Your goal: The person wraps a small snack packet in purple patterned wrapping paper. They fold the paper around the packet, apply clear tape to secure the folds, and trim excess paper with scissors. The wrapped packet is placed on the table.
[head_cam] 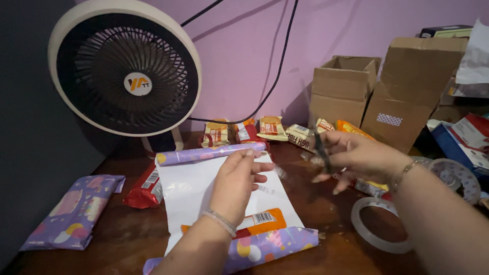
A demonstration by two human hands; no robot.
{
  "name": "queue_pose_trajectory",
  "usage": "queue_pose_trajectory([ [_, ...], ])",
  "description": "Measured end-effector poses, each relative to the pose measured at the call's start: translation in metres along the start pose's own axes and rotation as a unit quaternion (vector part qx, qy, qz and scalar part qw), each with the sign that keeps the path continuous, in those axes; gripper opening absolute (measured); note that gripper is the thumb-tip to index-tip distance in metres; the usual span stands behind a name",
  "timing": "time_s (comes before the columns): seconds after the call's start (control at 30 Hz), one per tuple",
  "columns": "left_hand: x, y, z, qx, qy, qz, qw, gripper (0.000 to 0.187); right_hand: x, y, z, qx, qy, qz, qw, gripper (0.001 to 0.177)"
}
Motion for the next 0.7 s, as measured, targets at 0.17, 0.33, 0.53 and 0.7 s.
queue_pose_trajectory([
  [0.17,-0.001,0.001,-0.002,0.021,-0.022,-0.013,0.999,0.032,0.007,0.008,0.015,0.040,0.234,-0.075,0.968,0.049],
  [0.33,-0.008,0.003,-0.010,0.041,-0.080,-0.072,0.993,0.037,0.018,0.012,0.032,0.063,0.319,-0.158,0.932,0.055],
  [0.53,-0.008,0.005,-0.016,0.064,-0.090,-0.063,0.992,0.038,0.033,0.005,0.021,0.089,0.316,-0.153,0.932,0.052],
  [0.7,-0.011,0.007,-0.014,0.053,-0.123,-0.056,0.989,0.038,0.053,0.002,0.017,0.068,0.414,-0.172,0.891,0.051],
])
Point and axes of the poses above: each hand's wrist, its own y-axis away from the middle knuckle, its own z-axis out of the back of the hand, x = y × z, the point moved 9 cm from there along -y, towards the middle knuckle, and after that the axes turned 15 degrees about y, right-handed, at the moved point
